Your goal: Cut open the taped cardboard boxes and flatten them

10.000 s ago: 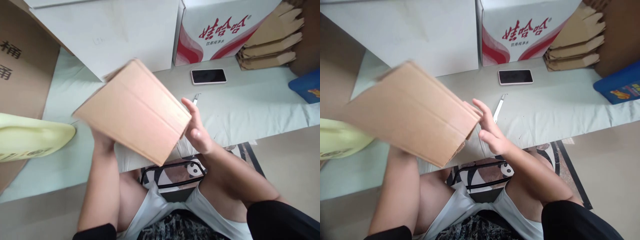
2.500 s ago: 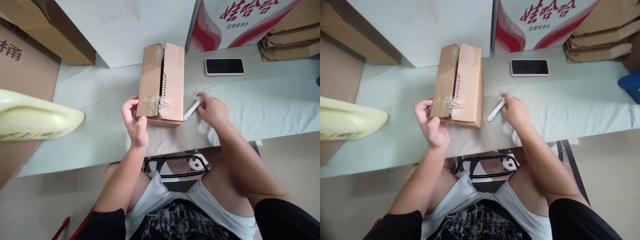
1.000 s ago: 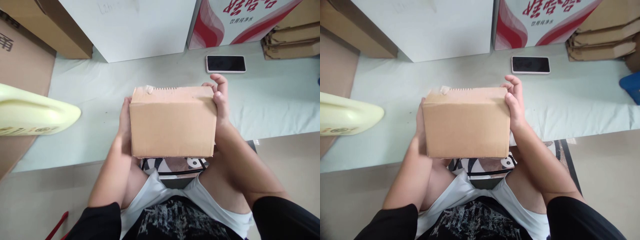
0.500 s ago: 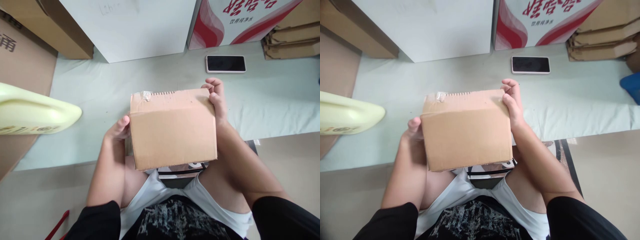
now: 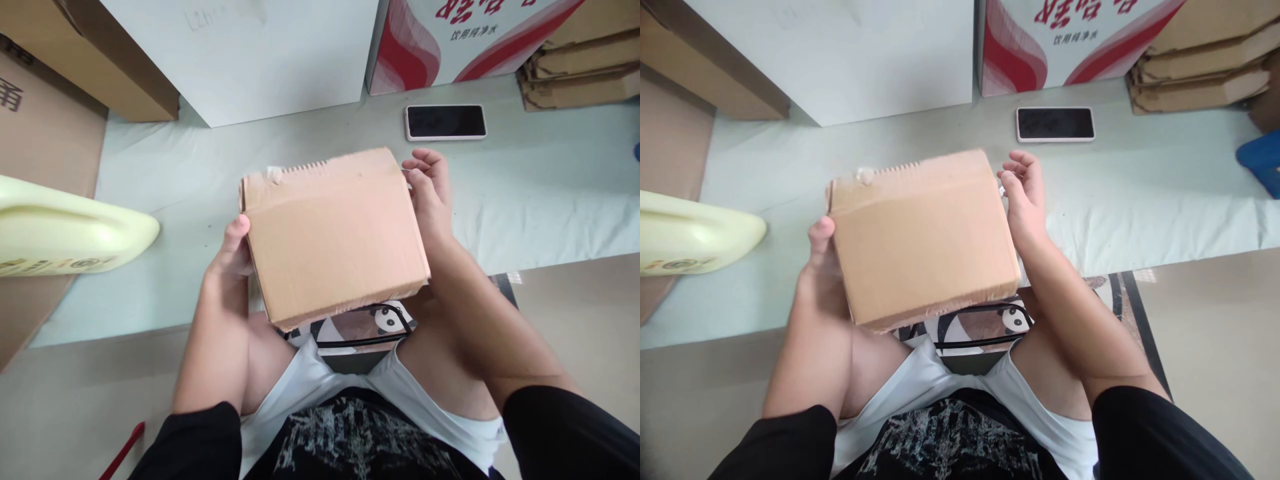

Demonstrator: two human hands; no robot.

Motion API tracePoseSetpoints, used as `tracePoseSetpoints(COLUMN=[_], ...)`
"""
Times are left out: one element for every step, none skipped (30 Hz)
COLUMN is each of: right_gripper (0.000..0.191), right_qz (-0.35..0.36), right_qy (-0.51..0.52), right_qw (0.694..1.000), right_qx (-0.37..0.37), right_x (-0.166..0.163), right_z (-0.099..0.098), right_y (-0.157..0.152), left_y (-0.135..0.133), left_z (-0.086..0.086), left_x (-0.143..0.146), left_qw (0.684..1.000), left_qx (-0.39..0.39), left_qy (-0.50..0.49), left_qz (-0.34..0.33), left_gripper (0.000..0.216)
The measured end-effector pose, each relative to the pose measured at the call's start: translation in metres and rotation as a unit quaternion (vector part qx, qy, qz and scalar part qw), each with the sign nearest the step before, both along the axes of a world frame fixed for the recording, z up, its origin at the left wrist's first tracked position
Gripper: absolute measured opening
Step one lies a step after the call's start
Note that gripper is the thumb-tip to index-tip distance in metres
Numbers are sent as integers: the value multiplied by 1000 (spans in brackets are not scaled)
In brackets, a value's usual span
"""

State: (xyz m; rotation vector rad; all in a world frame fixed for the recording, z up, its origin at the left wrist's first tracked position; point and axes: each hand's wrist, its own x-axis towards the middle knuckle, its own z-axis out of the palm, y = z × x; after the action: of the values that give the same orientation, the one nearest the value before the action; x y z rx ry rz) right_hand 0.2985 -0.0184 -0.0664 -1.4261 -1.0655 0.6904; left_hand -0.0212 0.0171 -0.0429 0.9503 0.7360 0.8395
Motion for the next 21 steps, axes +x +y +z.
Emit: tracePoseSetpoints(right_gripper=[37, 37, 35, 34, 32, 30, 29, 28, 29, 32, 39, 46, 55, 62, 66, 67, 64, 60, 55, 50, 45], right_qz=[-9, -15, -17, -13, -3, 15, 38, 63, 84, 99, 107, 110, 106, 93, 76, 56, 33, 12, -5, -14, -17], right_qy=[5, 12, 18, 20, 20, 15, 4, -13, -36, -64, -95, -128, -158, -186, -210, -230, -245, -256, -262, -262, -256], right_qw=[1000, 1000, 999, 999, 999, 999, 999, 998, 996, 993, 990, 986, 982, 978, 974, 970, 965, 961, 957, 957, 959], right_qx=[-9, -16, -22, -27, -29, -28, -26, -25, -23, -20, -17, -14, -15, -21, -35, -59, -85, -107, -122, -125, -117], right_x=[1, 2, 3, 3, 2, 1, -1, -2, -4, -6, -9, -11, -12, -14, -16, -18, -19, -19, -19, -19, -18], right_z=[-1, -2, -1, 0, 3, 7, 13, 18, 24, 29, 33, 36, 38, 38, 37, 36, 35, 34, 34, 34, 34], right_y=[1, 2, 2, 2, 1, 0, -2, -5, -7, -9, -11, -12, -13, -13, -13, -13, -13, -13, -14, -14, -14], left_y=[1, 3, 5, 8, 10, 13, 15, 17, 18, 19, 18, 18, 16, 14, 12, 10, 8, 7, 6, 6, 6], left_z=[3, 8, 12, 18, 22, 27, 30, 31, 32, 32, 30, 29, 27, 25, 24, 23, 22, 22, 22, 22, 22], left_x=[3, 6, 9, 11, 13, 15, 16, 16, 16, 16, 16, 17, 18, 19, 21, 23, 25, 27, 28, 29, 30], left_qw=[1000, 999, 997, 994, 991, 988, 985, 983, 982, 981, 980, 980, 980, 981, 983, 984, 985, 985, 984, 984, 984], left_qx=[-3, -2, 6, 18, 33, 46, 54, 59, 63, 71, 79, 86, 90, 88, 79, 68, 62, 61, 62, 65, 69], left_qy=[-9, -21, -36, -50, -64, -76, -87, -94, -97, -99, -99, -98, -97, -97, -96, -95, -95, -96, -97, -96, -96], left_qz=[23, 48, 73, 94, 114, 128, 139, 144, 147, 149, 151, 150, 149, 145, 138, 132, 131, 131, 133, 134, 137], left_gripper=[75, 73, 71, 68, 64, 60, 57, 54, 51, 49, 48, 49, 51, 55, 59, 62, 64, 64, 63, 62, 60])
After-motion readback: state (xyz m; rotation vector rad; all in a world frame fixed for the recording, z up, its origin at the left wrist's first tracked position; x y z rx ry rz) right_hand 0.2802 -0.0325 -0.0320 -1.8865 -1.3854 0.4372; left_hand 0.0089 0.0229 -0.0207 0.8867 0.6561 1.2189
